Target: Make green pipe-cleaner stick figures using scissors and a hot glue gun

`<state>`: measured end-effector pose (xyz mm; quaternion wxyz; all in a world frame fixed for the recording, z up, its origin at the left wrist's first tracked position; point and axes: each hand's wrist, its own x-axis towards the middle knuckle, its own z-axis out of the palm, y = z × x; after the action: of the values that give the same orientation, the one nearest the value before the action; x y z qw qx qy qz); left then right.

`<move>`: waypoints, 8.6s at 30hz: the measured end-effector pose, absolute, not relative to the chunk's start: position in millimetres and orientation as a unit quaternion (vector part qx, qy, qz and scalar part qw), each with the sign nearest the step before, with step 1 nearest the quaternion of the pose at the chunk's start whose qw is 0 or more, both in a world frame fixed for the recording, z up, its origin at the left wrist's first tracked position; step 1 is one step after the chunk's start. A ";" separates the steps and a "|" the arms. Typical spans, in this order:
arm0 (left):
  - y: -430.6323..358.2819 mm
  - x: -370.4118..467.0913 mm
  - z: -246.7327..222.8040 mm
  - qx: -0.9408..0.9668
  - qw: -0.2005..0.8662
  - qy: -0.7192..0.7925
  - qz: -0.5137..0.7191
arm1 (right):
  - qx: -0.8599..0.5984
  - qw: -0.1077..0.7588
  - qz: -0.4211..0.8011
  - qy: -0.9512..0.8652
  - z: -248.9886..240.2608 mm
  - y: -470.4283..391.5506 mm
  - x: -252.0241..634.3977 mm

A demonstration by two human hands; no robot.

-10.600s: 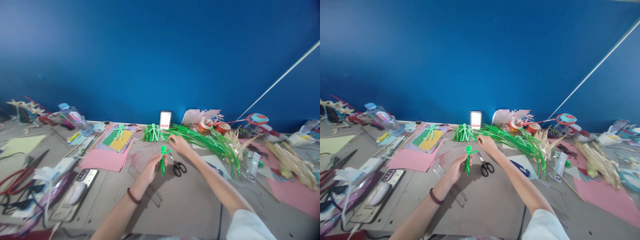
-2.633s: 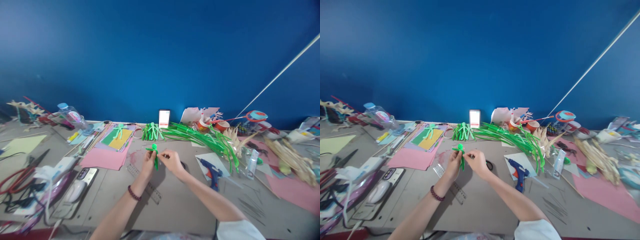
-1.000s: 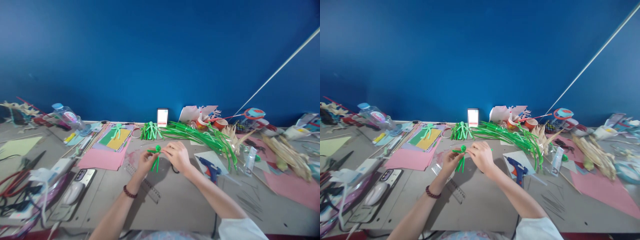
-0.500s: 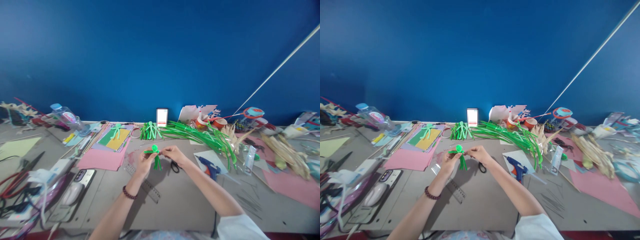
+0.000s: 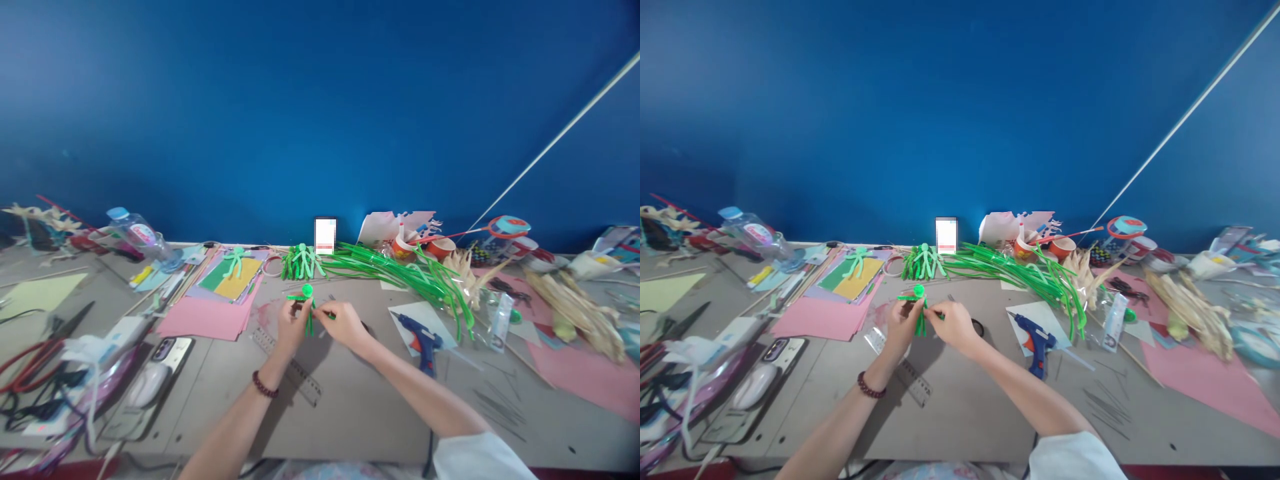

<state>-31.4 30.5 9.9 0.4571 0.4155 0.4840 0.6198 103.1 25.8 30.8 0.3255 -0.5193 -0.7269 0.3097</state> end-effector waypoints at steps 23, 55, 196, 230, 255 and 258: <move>25.1 -35.4 21.0 0.515 0.526 0.426 0.525 | -0.471 0.354 0.182 -0.787 70.1 38.9 141.5; 34.2 -47.3 21.1 0.323 0.734 0.334 0.496 | -0.514 0.300 0.524 -0.609 45.2 57.3 143.4; 26.6 -35.0 15.5 0.695 0.285 0.429 0.501 | -0.395 0.222 -0.044 -0.890 81.2 31.1 145.9; 23.0 -39.0 30.4 0.690 0.369 0.377 0.496 | -0.439 0.257 -0.013 -0.861 82.7 40.0 153.1; 24.6 -39.8 32.7 0.666 0.351 0.407 0.517 | -0.464 0.214 0.002 -0.859 92.7 23.2 148.7; 25.2 -40.9 31.5 0.668 0.373 0.386 0.515 | -0.472 0.237 0.012 -0.849 90.5 31.5 153.0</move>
<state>-40.9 25.2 31.5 0.3733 0.6678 0.3861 0.5154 153.0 31.5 90.5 0.2365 -0.4724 -0.8490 0.0125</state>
